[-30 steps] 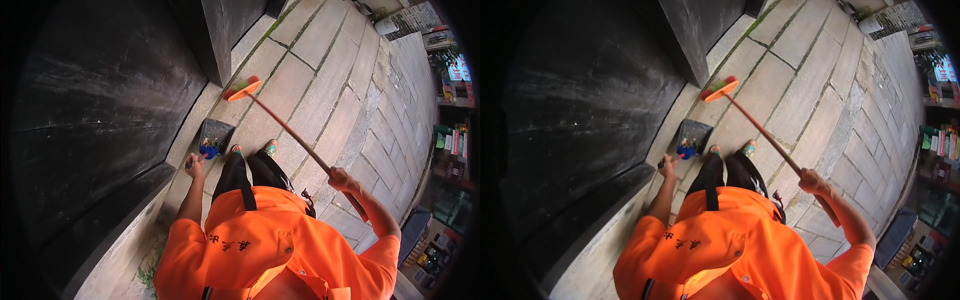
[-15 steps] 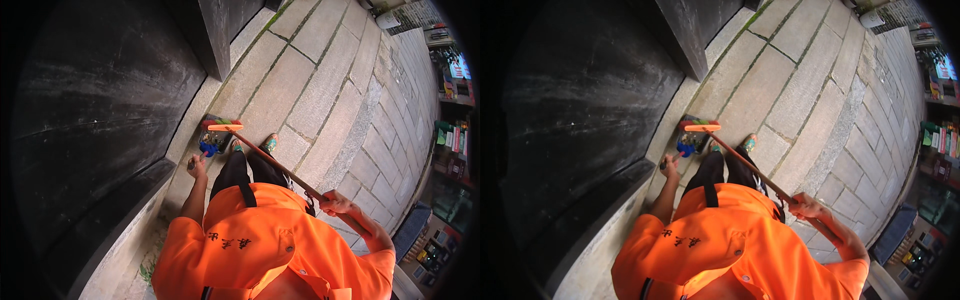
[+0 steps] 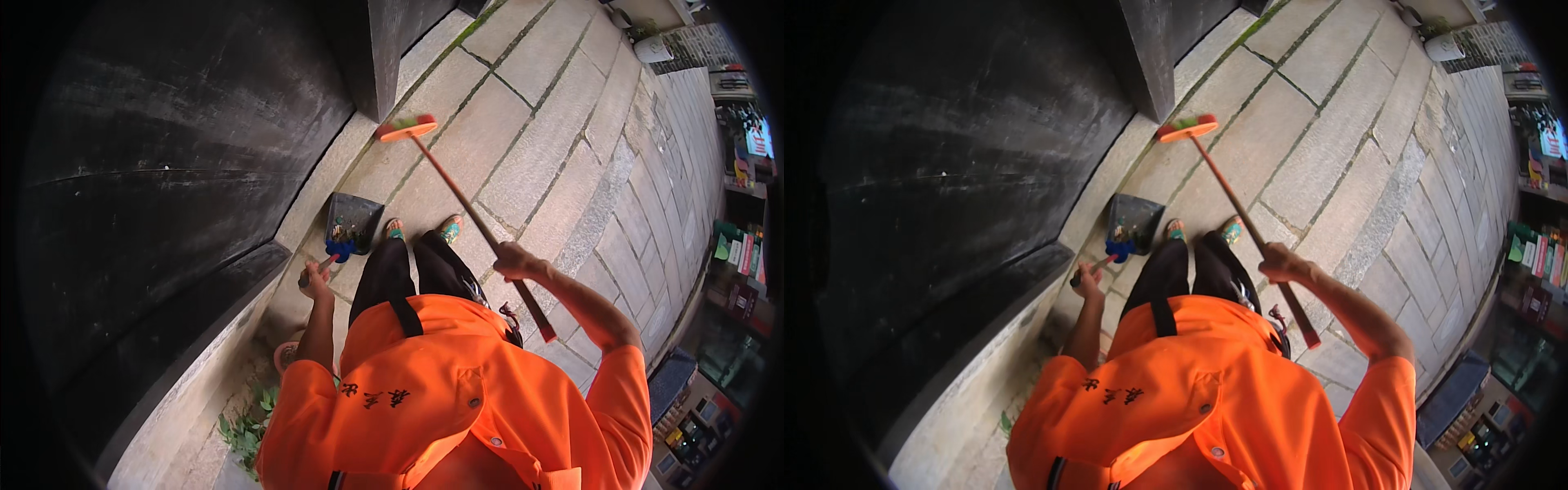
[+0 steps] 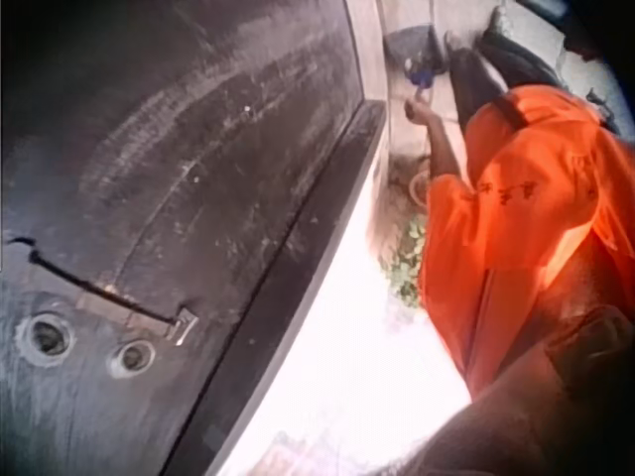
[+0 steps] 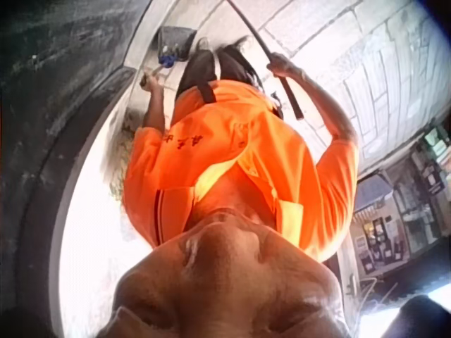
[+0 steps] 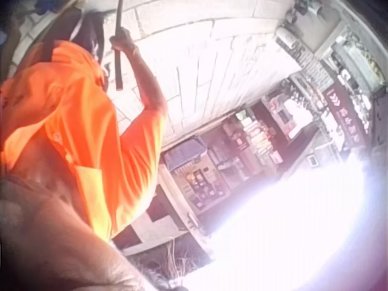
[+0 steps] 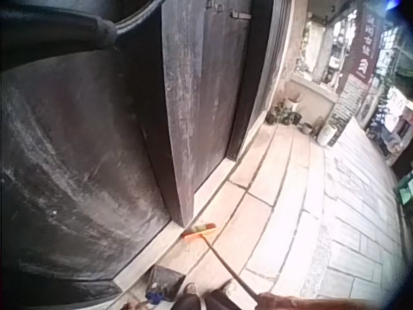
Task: The person sweeps a stone-paved outdoor area using a broom and dustpan. They gather debris from the ground and transfer it into the dustpan, moving along the path and around potted plants.
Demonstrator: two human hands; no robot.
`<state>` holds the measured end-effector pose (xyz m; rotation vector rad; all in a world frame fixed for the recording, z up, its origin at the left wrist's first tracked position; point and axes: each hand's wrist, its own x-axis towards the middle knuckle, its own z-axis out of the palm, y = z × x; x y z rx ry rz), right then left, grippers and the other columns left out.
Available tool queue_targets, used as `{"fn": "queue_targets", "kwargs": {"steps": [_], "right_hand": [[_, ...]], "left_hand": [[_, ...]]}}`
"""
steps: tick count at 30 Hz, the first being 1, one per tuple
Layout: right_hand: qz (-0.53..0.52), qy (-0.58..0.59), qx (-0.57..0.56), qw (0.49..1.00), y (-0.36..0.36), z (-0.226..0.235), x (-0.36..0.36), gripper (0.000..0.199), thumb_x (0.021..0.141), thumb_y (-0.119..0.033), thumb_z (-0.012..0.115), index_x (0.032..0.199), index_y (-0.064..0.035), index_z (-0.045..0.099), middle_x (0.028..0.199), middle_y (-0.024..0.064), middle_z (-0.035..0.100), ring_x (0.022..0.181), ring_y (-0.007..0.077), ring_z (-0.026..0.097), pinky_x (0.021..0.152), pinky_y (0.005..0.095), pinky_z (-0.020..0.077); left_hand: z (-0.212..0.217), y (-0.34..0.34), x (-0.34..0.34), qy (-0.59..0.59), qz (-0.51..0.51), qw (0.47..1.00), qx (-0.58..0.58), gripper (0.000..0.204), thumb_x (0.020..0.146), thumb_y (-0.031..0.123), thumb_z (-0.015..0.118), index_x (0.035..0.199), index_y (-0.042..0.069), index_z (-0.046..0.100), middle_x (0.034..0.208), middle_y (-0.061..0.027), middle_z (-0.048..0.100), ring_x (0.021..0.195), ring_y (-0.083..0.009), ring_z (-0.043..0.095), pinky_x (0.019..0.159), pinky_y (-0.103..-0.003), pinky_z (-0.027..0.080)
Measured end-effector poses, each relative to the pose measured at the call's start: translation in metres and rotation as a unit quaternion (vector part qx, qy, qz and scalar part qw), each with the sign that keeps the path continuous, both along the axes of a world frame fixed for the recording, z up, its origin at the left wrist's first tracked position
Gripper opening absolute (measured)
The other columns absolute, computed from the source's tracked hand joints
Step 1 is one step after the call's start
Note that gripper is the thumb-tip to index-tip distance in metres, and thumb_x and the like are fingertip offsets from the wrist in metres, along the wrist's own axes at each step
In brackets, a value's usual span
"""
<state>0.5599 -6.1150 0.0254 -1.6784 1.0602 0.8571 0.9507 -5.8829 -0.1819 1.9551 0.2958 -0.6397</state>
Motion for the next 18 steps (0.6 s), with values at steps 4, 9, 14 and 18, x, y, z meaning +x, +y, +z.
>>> {"fn": "queue_targets", "kwargs": {"steps": [4,9,14,18], "right_hand": [[0.027,0.063,0.022,0.997,0.041,0.028,0.027,0.023,0.065,-0.004,0.049,0.081,0.0106,0.056,0.071,0.0239,0.061,0.064,0.0331,0.063,0.058,0.0391,0.0508],[0.071,-0.002,0.070,0.995,0.049,0.093,-0.010,0.025,0.066,-0.013,0.052,0.082,0.0070,0.057,0.067,0.0242,0.059,0.062,0.0343,0.061,0.056,0.0394,0.0480],[-0.025,0.006,0.033,0.999,0.046,0.114,-0.044,0.022,0.066,-0.014,0.052,0.076,0.0059,0.055,0.061,0.0212,0.058,0.052,0.0301,0.060,0.049,0.0371,0.0480],[-0.169,0.044,0.018,0.984,0.019,0.101,-0.043,0.018,0.066,-0.012,0.051,0.071,0.0059,0.051,0.055,0.0153,0.055,0.047,0.0234,0.058,0.041,0.0349,0.0462]], "left_hand": [[-0.003,0.001,0.009,0.000,0.023,1.000,0.008,0.032,0.084,0.031,0.056,0.087,-0.001,0.056,0.083,-0.0101,0.061,0.058,-0.0187,0.059,0.054,-0.026,0.051],[-0.005,0.005,0.029,0.037,0.037,0.999,0.014,0.031,0.085,0.031,0.055,0.088,0.000,0.056,0.086,-0.0103,0.061,0.063,-0.0186,0.060,0.055,-0.025,0.050],[0.006,0.011,0.018,0.020,-0.036,0.999,0.011,0.028,0.085,0.028,0.053,0.086,-0.001,0.056,0.080,-0.0108,0.062,0.058,-0.0172,0.060,0.050,-0.024,0.048],[0.013,0.003,-0.003,-0.004,-0.049,0.999,-0.018,0.027,0.084,0.025,0.055,0.084,-0.001,0.056,0.076,-0.0102,0.062,0.054,-0.0172,0.059,0.049,-0.024,0.047]]}}
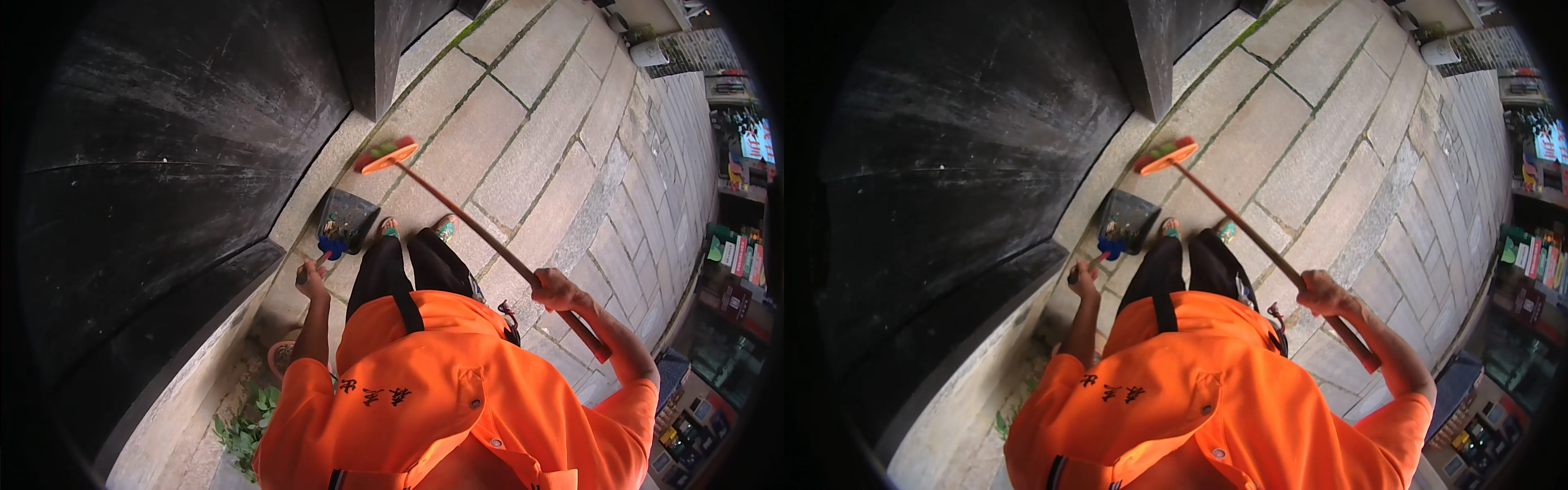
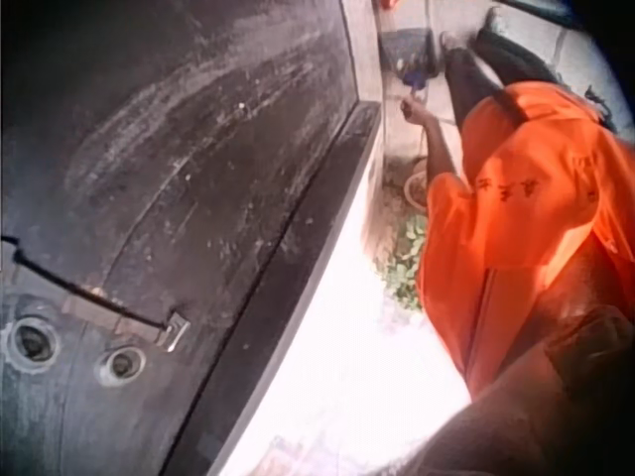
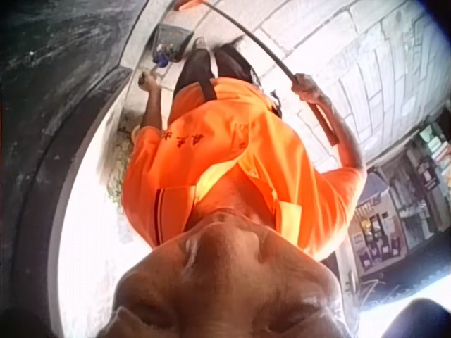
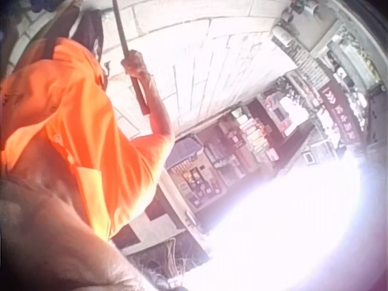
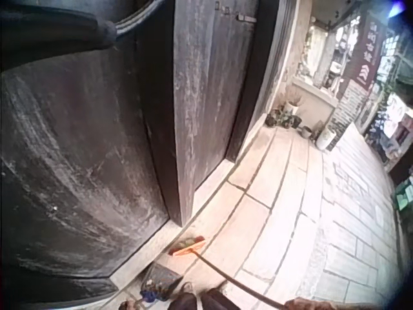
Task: The person sweeps a stone-paved outdoor area using a broom and dustpan. They gather debris from the ground and transfer it into the dustpan, moving along the path and around potted plants.
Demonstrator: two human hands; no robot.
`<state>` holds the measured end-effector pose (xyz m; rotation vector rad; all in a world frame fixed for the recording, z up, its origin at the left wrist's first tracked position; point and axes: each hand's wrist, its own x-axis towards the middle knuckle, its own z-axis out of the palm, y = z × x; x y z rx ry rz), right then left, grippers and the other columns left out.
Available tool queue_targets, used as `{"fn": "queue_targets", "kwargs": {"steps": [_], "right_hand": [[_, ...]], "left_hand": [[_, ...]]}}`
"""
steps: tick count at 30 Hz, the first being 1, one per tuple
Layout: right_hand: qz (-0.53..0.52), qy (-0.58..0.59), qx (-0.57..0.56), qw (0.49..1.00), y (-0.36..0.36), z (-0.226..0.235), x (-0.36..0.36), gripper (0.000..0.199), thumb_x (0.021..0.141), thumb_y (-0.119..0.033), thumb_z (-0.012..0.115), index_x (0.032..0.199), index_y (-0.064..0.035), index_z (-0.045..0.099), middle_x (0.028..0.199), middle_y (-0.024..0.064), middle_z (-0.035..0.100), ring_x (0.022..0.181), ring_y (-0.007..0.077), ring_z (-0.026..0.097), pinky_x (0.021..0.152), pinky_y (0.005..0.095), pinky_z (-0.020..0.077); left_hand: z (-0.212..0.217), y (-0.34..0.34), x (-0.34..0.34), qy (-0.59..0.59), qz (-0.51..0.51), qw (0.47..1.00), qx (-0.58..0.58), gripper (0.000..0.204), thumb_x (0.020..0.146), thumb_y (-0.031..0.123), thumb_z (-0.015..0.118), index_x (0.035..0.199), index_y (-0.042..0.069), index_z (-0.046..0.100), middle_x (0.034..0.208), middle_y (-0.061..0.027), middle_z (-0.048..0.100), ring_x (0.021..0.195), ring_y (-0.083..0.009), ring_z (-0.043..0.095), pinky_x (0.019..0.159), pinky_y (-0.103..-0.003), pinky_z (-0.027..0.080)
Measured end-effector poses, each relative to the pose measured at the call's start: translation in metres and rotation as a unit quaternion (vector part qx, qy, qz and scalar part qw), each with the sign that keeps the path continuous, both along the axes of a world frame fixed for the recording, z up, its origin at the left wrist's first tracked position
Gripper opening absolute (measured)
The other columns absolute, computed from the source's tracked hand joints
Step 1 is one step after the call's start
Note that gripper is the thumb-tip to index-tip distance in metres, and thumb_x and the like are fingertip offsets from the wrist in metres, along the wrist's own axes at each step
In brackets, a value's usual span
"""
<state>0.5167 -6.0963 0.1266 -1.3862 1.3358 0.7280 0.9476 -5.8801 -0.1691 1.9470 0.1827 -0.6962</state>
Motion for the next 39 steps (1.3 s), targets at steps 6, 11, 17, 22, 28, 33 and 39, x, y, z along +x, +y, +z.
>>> {"fn": "queue_targets", "kwargs": {"steps": [6,11,17,22,28,33,39], "right_hand": [[-0.019,0.023,-0.009,1.000,-0.007,-0.065,0.013,0.019,0.065,-0.010,0.050,0.070,0.0089,0.049,0.059,0.0190,0.056,0.052,0.0248,0.060,0.045,0.0356,0.0485],[0.121,0.011,0.060,0.991,0.045,-0.059,0.017,0.027,0.067,-0.011,0.053,0.079,0.0129,0.050,0.066,0.0217,0.059,0.061,0.0308,0.062,0.053,0.0365,0.0492],[-0.079,-0.082,0.168,0.979,0.068,0.019,-0.045,0.018,0.068,-0.013,0.051,0.074,0.0035,0.055,0.059,0.0099,0.055,0.048,0.0170,0.056,0.042,0.0312,0.0451],[-0.046,-0.037,0.062,0.996,0.079,0.023,-0.076,0.020,0.068,-0.014,0.053,0.076,0.0048,0.055,0.058,0.0144,0.056,0.050,0.0238,0.057,0.047,0.0350,0.0456],[0.100,-0.053,-0.263,0.958,0.106,0.001,-0.162,0.017,0.065,-0.010,0.052,0.074,0.0043,0.052,0.056,0.0145,0.055,0.044,0.0224,0.055,0.044,0.0365,0.0449],[-0.369,-0.117,-0.025,0.922,0.103,0.002,-0.217,0.012,0.067,-0.008,0.054,0.070,0.0030,0.053,0.054,0.0090,0.052,0.042,0.0173,0.050,0.040,0.0310,0.0406],[-0.540,-0.089,-0.117,0.829,0.100,-0.019,-0.251,0.008,0.065,-0.004,0.053,0.063,0.0030,0.050,0.051,0.0070,0.048,0.040,0.0152,0.046,0.036,0.0290,0.0355]], "left_hand": [[-0.001,-0.022,-0.017,-0.019,-0.005,1.000,-0.008,0.023,0.081,0.024,0.059,0.078,0.002,0.056,0.072,-0.0081,0.061,0.055,-0.0180,0.060,0.049,-0.025,0.047],[-0.015,-0.033,-0.029,-0.005,0.004,1.000,-0.025,0.025,0.081,0.027,0.060,0.078,0.002,0.056,0.072,-0.0083,0.060,0.055,-0.0181,0.059,0.052,-0.026,0.049],[-0.022,-0.043,-0.029,-0.055,-0.001,0.998,-0.008,0.031,0.079,0.032,0.062,0.075,0.002,0.057,0.072,-0.0082,0.059,0.061,-0.0170,0.057,0.053,-0.027,0.048],[0.012,-0.082,-0.047,-0.017,0.012,1.000,0.007,0.030,0.078,0.032,0.064,0.081,0.003,0.060,0.080,-0.0070,0.061,0.067,-0.0159,0.057,0.055,-0.027,0.048],[0.042,-0.134,-0.068,0.063,0.049,0.997,-0.004,0.033,0.081,0.037,0.058,0.086,0.004,0.058,0.089,-0.0052,0.062,0.067,-0.0208,0.061,0.055,-0.027,0.050],[0.059,-0.189,-0.115,0.113,0.001,0.991,-0.066,0.034,0.084,0.039,0.052,0.086,0.005,0.052,0.091,-0.0056,0.061,0.064,-0.0232,0.062,0.056,-0.030,0.050],[0.086,-0.266,-0.185,0.165,-0.026,0.978,-0.127,0.034,0.085,0.039,0.051,0.080,0.006,0.046,0.100,-0.0067,0.058,0.073,-0.0289,0.060,0.062,-0.032,0.050]]}}
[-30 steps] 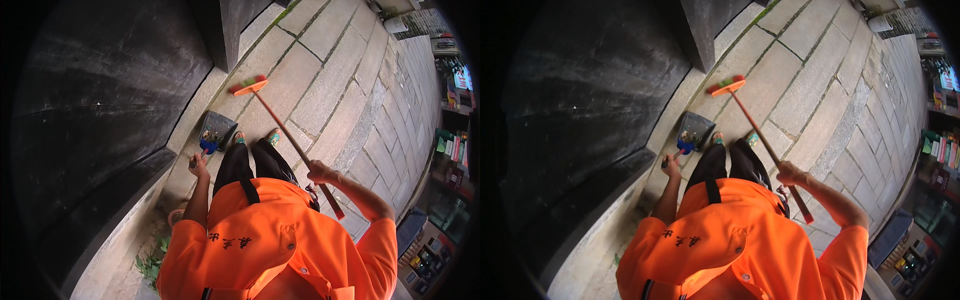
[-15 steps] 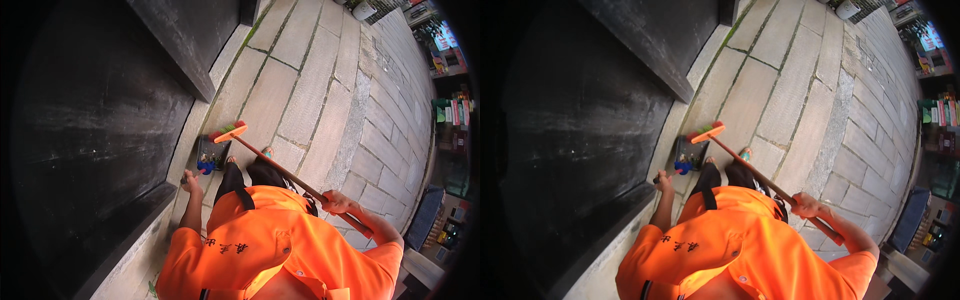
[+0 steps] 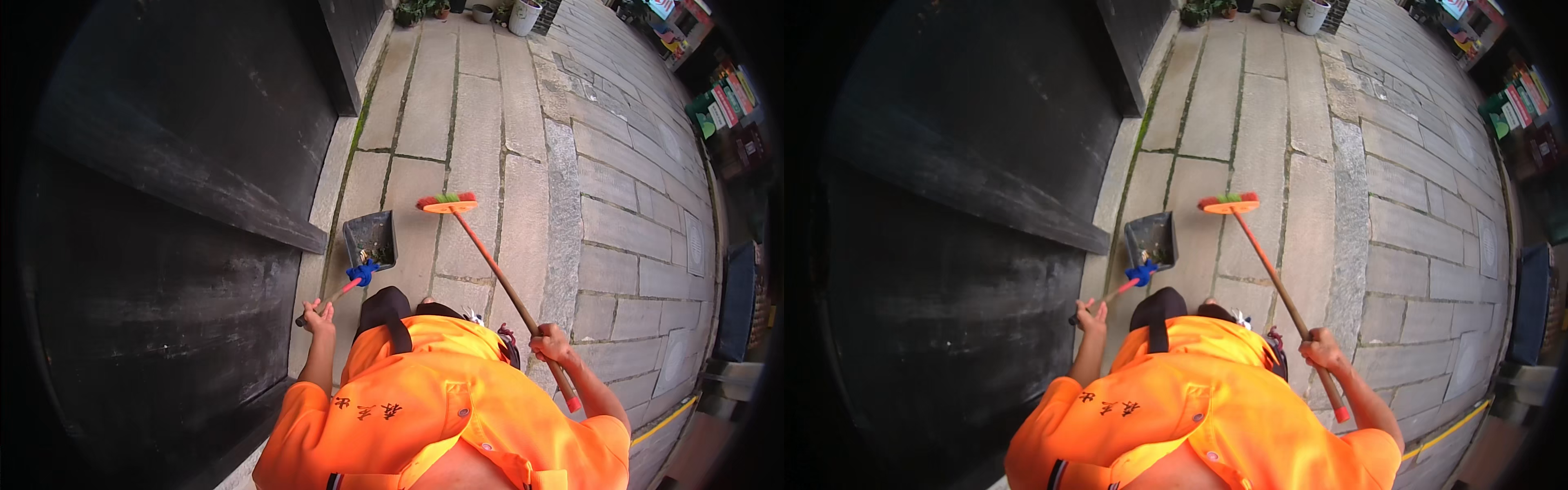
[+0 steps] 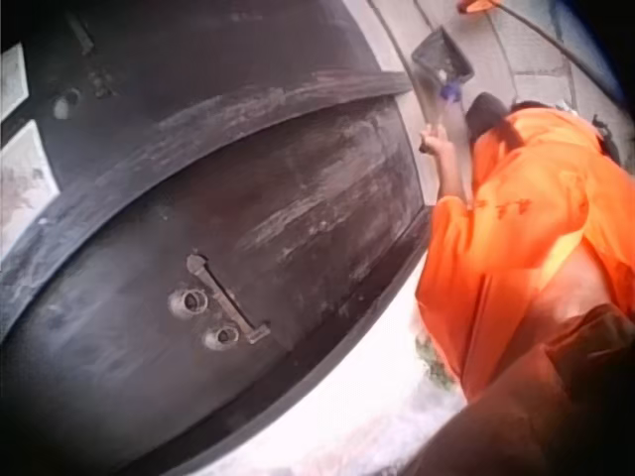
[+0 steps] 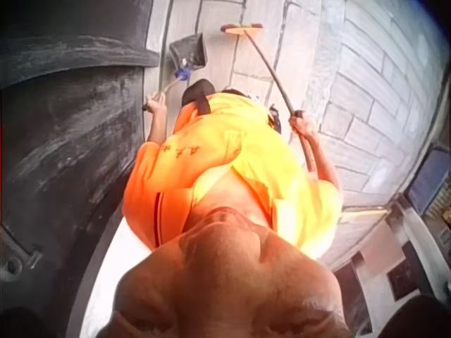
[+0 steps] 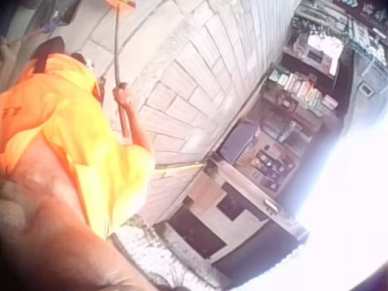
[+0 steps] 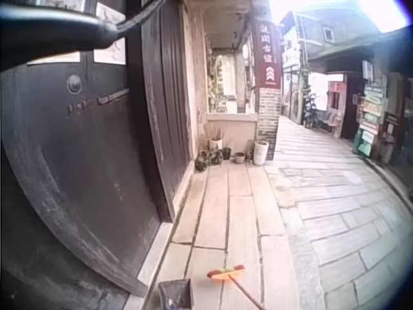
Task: The person sweeps a stone-paved outdoor area using a broom and dustpan. They gather debris from the ground and transfer it into the dustpan, moving along the path and around potted plants.
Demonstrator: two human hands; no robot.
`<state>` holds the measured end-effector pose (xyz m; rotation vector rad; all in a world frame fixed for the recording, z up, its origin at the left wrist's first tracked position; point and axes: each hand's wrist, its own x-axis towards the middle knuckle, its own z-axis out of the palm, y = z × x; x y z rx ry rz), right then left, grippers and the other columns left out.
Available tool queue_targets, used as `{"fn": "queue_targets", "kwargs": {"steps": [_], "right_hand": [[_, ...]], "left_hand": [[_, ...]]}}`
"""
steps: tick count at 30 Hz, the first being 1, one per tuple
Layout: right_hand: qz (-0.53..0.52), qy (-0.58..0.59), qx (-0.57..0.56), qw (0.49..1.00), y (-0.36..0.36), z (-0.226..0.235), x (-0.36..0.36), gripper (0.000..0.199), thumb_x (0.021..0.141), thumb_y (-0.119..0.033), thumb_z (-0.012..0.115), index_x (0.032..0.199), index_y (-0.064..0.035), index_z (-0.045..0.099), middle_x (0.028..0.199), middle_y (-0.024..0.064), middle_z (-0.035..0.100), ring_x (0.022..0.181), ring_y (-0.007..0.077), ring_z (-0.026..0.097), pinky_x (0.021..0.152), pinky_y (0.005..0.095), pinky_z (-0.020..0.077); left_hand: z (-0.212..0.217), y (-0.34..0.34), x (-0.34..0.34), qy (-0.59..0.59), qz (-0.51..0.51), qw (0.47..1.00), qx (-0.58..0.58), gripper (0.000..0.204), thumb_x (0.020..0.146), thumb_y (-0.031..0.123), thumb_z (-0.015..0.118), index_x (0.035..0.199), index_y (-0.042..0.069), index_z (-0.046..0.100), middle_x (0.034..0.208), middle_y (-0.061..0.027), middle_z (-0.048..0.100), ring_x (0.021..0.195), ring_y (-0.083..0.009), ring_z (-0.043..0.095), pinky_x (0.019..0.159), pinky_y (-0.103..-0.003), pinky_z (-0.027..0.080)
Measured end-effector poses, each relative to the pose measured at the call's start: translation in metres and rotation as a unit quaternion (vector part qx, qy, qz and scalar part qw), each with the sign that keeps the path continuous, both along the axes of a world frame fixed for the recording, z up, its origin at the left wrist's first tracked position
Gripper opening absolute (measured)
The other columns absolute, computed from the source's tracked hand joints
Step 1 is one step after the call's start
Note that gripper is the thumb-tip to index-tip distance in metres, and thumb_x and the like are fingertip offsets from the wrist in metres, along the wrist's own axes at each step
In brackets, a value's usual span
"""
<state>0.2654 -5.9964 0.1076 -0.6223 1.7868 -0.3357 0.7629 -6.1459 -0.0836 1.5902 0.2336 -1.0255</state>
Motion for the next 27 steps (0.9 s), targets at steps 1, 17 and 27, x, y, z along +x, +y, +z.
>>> {"fn": "queue_targets", "kwargs": {"steps": [1,17,27], "right_hand": [[-0.027,-0.003,-0.001,1.000,-0.002,-0.004,-0.007,0.007,0.066,-0.003,0.052,0.062,0.0023,0.049,0.050,0.0077,0.047,0.039,0.0162,0.045,0.035,0.0296,0.0351],[-0.601,-0.425,-0.061,0.674,-0.171,-0.068,-0.179,0.025,0.081,-0.017,0.038,0.056,-0.0189,0.035,0.046,-0.0097,0.037,0.036,0.0038,0.035,0.034,0.0210,0.0222],[-0.630,-0.460,-0.043,0.624,-0.330,-0.065,-0.245,0.022,0.076,-0.008,0.039,0.055,-0.0150,0.037,0.046,-0.0058,0.040,0.039,0.0070,0.039,0.037,0.0230,0.0278]], "left_hand": [[0.002,-0.014,-0.012,0.007,-0.008,1.000,-0.006,0.034,0.085,0.039,0.050,0.080,0.006,0.045,0.100,-0.0067,0.058,0.074,-0.0296,0.060,0.063,-0.033,0.050],[-0.054,-0.273,-0.165,-0.063,-0.147,0.980,0.120,0.039,0.080,0.040,0.058,0.099,0.007,0.051,0.094,-0.0043,0.060,0.068,-0.0265,0.060,0.060,-0.032,0.048],[-0.043,-0.465,-0.277,-0.094,-0.231,0.958,0.142,0.037,0.082,0.040,0.055,0.101,0.008,0.053,0.096,-0.0054,0.059,0.072,-0.0261,0.060,0.061,-0.032,0.048]]}}
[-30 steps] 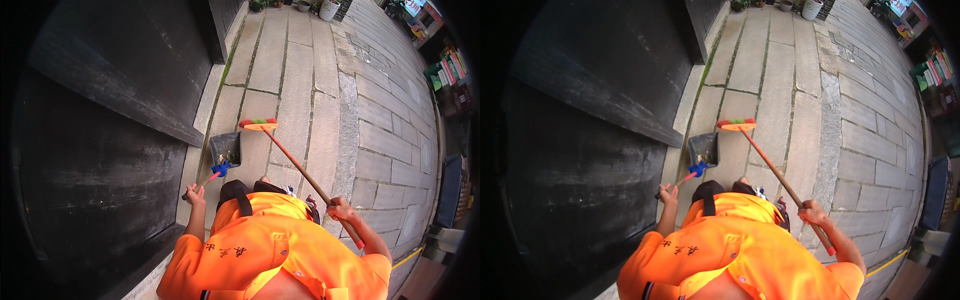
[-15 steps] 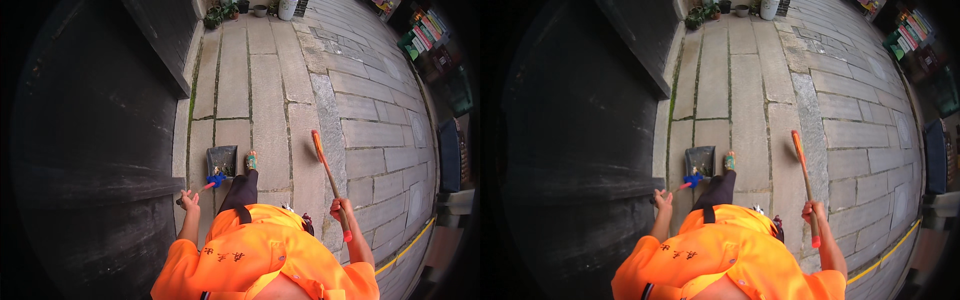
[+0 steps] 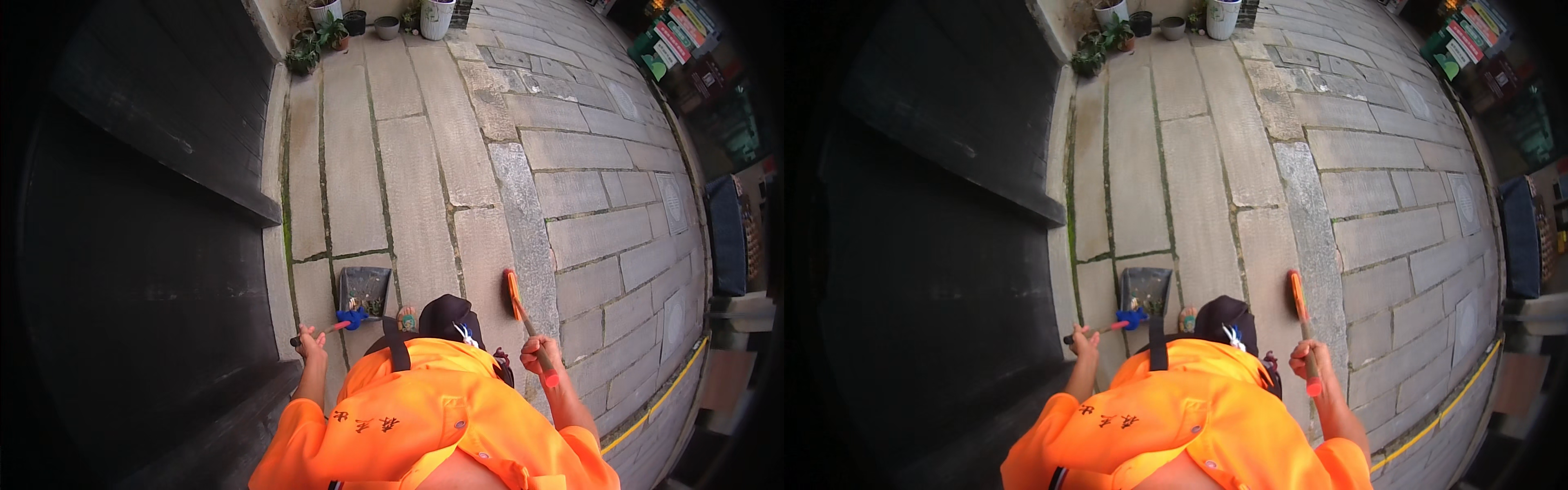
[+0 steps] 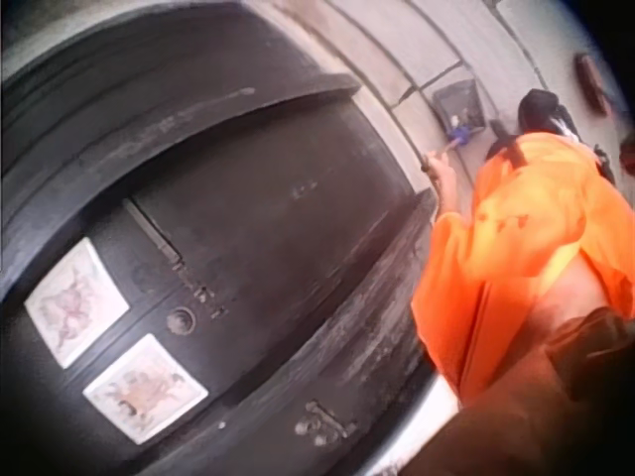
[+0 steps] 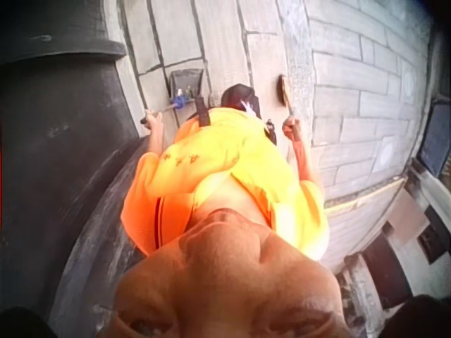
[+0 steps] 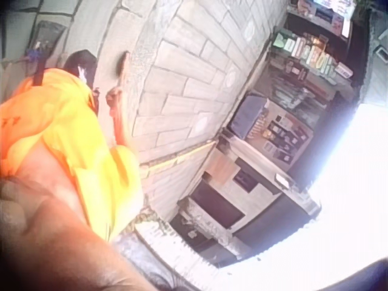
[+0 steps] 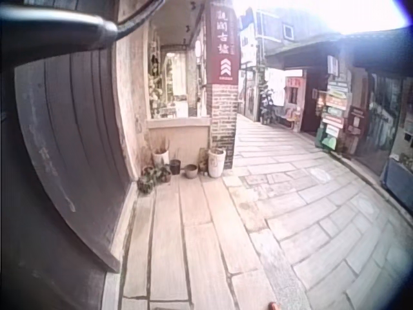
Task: The person sweeps a stone-paved outdoor area using a broom and dustpan. They gather debris from the ground and transfer it into the dustpan, moving along the path and around potted plants.
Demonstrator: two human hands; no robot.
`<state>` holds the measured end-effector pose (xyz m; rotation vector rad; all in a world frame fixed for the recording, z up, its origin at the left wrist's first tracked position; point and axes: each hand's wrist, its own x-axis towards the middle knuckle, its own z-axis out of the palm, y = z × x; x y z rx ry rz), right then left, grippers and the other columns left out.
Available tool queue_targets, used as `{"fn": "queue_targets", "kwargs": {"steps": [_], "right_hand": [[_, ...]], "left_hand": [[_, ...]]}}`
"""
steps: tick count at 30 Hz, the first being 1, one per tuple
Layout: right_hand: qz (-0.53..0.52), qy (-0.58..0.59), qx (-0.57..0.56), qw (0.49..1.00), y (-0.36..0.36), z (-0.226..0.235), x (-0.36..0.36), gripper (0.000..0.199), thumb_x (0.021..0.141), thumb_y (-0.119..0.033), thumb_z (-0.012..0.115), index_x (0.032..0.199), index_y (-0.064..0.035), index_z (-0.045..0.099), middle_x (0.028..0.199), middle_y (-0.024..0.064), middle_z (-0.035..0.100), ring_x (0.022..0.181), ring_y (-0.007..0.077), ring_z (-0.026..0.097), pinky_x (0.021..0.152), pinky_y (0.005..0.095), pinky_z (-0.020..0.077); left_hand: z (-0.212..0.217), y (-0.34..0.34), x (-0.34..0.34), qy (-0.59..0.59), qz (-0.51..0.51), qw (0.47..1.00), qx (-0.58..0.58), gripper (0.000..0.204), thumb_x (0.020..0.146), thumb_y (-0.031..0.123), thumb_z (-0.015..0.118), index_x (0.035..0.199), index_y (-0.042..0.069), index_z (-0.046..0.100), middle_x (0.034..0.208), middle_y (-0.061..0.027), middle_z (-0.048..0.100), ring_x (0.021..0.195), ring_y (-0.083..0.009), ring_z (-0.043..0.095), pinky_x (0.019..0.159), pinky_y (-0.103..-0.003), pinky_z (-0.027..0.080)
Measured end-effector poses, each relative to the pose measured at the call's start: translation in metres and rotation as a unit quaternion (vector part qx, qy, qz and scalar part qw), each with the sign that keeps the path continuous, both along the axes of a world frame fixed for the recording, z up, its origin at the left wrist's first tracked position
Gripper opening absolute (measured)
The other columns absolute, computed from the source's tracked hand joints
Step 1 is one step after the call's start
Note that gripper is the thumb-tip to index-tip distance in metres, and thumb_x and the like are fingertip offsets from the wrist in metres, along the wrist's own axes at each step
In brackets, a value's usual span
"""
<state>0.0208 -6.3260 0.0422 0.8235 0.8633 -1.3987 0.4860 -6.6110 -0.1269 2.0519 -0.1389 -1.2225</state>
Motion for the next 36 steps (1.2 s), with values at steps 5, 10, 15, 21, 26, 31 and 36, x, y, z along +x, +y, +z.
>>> {"fn": "queue_targets", "kwargs": {"steps": [5,10,15,21,26,31,36], "right_hand": [[-0.072,-0.036,-0.002,0.997,-0.097,-0.023,-0.056,0.017,0.076,-0.010,0.042,0.058,-0.0102,0.043,0.048,-0.0019,0.046,0.040,0.0098,0.042,0.039,0.0226,0.0297],[-0.171,0.011,0.038,0.985,-0.214,-0.027,-0.141,0.019,0.068,-0.010,0.045,0.051,-0.0121,0.041,0.047,-0.0008,0.045,0.038,0.0106,0.041,0.035,0.0230,0.0270],[-0.188,-0.032,0.016,0.982,-0.321,-0.007,-0.231,0.018,0.064,-0.010,0.046,0.048,-0.0129,0.039,0.044,0.0001,0.041,0.036,0.0123,0.038,0.033,0.0229,0.0256],[-0.119,-0.010,-0.024,0.993,-0.484,0.022,-0.307,0.017,0.068,-0.007,0.042,0.051,-0.0091,0.041,0.044,-0.0005,0.040,0.036,0.0094,0.038,0.031,0.0220,0.0257],[-0.055,0.007,-0.147,0.988,-0.628,0.006,-0.365,0.021,0.071,-0.005,0.040,0.051,-0.0107,0.039,0.046,-0.0024,0.038,0.039,0.0085,0.041,0.035,0.0220,0.0299],[0.021,0.055,-0.220,0.974,-0.756,-0.021,-0.421,0.012,0.079,-0.007,0.040,0.079,0.0020,0.047,0.054,-0.0029,0.045,0.045,0.0073,0.043,0.042,0.0234,0.0358],[0.193,0.091,-0.054,0.975,-0.878,-0.040,-0.463,0.017,0.083,-0.011,0.038,0.066,-0.0122,0.040,0.046,-0.0104,0.036,0.033,0.0035,0.036,0.036,0.0239,0.0316]], "left_hand": [[-0.003,-0.088,-0.061,0.005,0.005,0.999,-0.033,0.036,0.083,0.038,0.055,0.102,0.008,0.053,0.096,-0.0054,0.059,0.072,-0.0266,0.060,0.062,-0.032,0.048],[-0.002,-0.189,-0.110,0.005,0.043,0.999,-0.030,0.032,0.082,0.037,0.056,0.093,0.007,0.053,0.096,-0.0055,0.059,0.069,-0.0273,0.060,0.061,-0.033,0.048],[0.020,-0.286,-0.165,0.000,0.089,0.995,-0.051,0.033,0.081,0.038,0.056,0.088,0.006,0.052,0.094,-0.0056,0.060,0.068,-0.0264,0.059,0.060,-0.033,0.048],[0.020,-0.369,-0.215,0.005,0.129,0.990,-0.063,0.034,0.082,0.038,0.055,0.085,0.004,0.055,0.095,-0.0061,0.059,0.070,-0.0251,0.059,0.062,-0.032,0.048],[0.002,-0.463,-0.237,-0.001,0.172,0.985,-0.033,0.035,0.082,0.039,0.055,0.086,0.003,0.055,0.096,-0.0058,0.059,0.072,-0.0240,0.060,0.063,-0.030,0.049],[0.009,-0.553,-0.275,-0.012,0.200,0.979,-0.034,0.034,0.082,0.038,0.055,0.089,0.004,0.056,0.097,-0.0049,0.060,0.068,-0.0217,0.060,0.062,-0.028,0.048],[0.010,-0.626,-0.276,-0.012,0.213,0.976,-0.048,0.037,0.081,0.039,0.057,0.093,0.004,0.058,0.095,-0.0047,0.061,0.068,-0.0195,0.060,0.061,-0.027,0.047]]}}
